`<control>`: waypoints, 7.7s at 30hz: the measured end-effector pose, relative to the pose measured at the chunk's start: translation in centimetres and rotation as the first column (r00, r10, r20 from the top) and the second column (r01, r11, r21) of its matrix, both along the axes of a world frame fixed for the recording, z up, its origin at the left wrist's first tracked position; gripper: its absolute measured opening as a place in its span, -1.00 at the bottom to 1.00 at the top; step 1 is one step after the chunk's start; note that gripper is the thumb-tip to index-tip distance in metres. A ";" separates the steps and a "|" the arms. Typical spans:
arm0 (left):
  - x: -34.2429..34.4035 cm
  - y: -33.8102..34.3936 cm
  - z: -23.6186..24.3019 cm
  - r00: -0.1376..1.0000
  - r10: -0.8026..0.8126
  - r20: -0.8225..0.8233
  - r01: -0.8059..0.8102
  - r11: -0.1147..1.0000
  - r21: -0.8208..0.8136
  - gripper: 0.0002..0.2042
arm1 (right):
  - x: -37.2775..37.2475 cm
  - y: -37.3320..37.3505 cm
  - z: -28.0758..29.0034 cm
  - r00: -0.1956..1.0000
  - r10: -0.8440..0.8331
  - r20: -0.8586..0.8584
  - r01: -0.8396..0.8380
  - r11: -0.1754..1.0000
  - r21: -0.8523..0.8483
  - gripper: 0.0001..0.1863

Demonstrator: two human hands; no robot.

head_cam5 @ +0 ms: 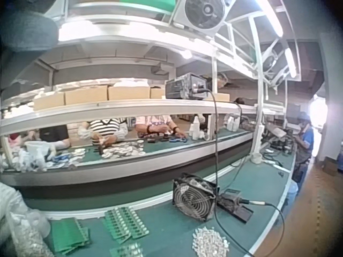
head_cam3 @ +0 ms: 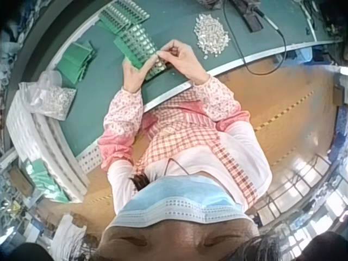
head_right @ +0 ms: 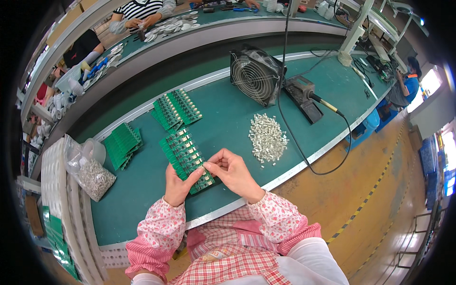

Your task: The person inserts small electronic components into green circuit board strips by hand and solders the components using a soldering iron and solder wire.

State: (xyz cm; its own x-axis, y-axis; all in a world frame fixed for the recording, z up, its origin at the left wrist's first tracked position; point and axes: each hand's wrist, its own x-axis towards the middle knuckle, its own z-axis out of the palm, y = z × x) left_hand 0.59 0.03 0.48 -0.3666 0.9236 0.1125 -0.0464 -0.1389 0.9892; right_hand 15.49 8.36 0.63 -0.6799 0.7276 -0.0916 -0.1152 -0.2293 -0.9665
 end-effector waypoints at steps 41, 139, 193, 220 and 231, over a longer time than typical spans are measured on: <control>-0.2 0.3 0.2 0.968 0.048 0.248 -0.035 0.998 -0.056 -0.81 | 0.8 1.2 0.5 0.993 -0.042 0.111 0.035 0.998 0.059 -0.79; -0.4 0.1 -0.5 0.862 -0.050 0.504 0.064 0.998 -0.010 -0.65 | 3.7 6.4 -0.1 0.558 -0.803 0.210 -0.194 0.120 0.974 -0.87; 0.4 0.0 -0.1 0.988 0.067 0.137 -0.065 0.998 -0.020 -0.75 | 0.4 -0.5 0.4 0.998 0.028 0.051 -0.024 0.997 -0.074 -0.78; 0.8 0.0 0.5 0.997 -0.011 0.082 0.014 0.999 -0.042 -0.78 | 0.0 -2.3 -2.3 0.981 -0.181 -0.067 0.185 0.981 0.058 -0.84; 0.1 -0.2 -0.4 0.934 -0.053 0.354 0.061 0.998 -0.012 -0.80 | 8.4 -0.1 0.4 0.749 -0.651 0.127 0.007 0.199 0.980 -0.75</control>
